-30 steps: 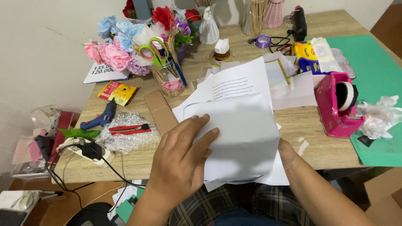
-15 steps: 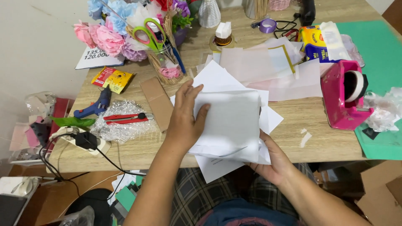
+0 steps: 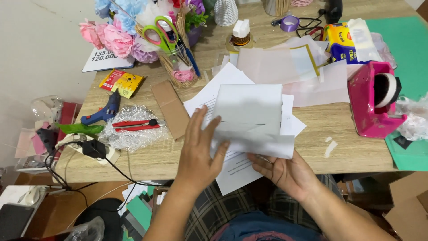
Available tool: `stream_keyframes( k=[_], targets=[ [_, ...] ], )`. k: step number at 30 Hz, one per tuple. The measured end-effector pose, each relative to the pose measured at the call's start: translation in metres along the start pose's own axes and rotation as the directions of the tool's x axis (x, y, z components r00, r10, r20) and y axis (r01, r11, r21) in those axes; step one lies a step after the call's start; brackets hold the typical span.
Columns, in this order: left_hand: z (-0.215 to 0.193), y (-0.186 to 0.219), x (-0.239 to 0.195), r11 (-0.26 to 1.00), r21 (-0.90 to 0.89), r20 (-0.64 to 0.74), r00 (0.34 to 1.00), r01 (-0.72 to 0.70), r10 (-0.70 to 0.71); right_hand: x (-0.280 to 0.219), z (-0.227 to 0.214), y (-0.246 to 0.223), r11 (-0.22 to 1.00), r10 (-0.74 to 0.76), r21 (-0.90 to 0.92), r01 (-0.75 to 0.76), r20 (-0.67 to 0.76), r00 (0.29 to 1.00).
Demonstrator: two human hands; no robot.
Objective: The person folds a printed paper template into a small box shape and secures the edges with adhesive tape. They repeatedly fold flaps, align edges, and apply tape to hold the structure together.
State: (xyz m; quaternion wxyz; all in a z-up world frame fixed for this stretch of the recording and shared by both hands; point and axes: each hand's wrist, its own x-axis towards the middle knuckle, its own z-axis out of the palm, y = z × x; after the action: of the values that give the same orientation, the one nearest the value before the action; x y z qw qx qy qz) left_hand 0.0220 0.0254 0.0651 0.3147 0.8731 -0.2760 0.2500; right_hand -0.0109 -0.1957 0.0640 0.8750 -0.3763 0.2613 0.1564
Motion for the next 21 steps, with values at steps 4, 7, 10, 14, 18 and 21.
stream_keyframes(
  k=[4, 7, 10, 14, 18, 21],
  targets=[
    [-0.005, 0.029, 0.008, 0.995, 0.0, 0.073, 0.993, -0.097, 0.097, 0.003, -0.013, 0.03, 0.996, 0.025, -0.082, -0.019, 0.069, 0.997],
    [-0.008, 0.042, 0.016, 0.985, -0.015, 0.151, 0.974, -0.171, 0.171, 0.001, -0.028, 0.057, 0.983, 0.176, -0.08, -0.163, 0.206, 0.963],
    [-0.004, 0.043, 0.013, 0.978, 0.056, 0.385, 0.908, -0.199, 0.163, 0.002, -0.059, 0.066, 0.943, 0.303, -0.246, -0.223, 0.361, 0.882],
    [-0.007, 0.034, 0.005, 0.96, 0.084, 0.463, 0.863, -0.268, 0.201, -0.011, -0.067, 0.011, 0.501, 0.387, -0.832, 0.238, 0.461, 0.798],
    [-0.019, 0.027, 0.0, 0.962, -0.01, 0.501, 0.831, -0.272, 0.24, -0.005, -0.068, -0.039, -0.14, -0.387, -0.954, 0.266, 0.3, 0.872],
    [-0.026, 0.022, 0.001, 0.959, -0.041, 0.524, 0.811, -0.279, 0.258, 0.028, -0.081, -0.035, -0.334, -0.504, -0.942, 0.047, 0.221, 0.835]
  ],
)
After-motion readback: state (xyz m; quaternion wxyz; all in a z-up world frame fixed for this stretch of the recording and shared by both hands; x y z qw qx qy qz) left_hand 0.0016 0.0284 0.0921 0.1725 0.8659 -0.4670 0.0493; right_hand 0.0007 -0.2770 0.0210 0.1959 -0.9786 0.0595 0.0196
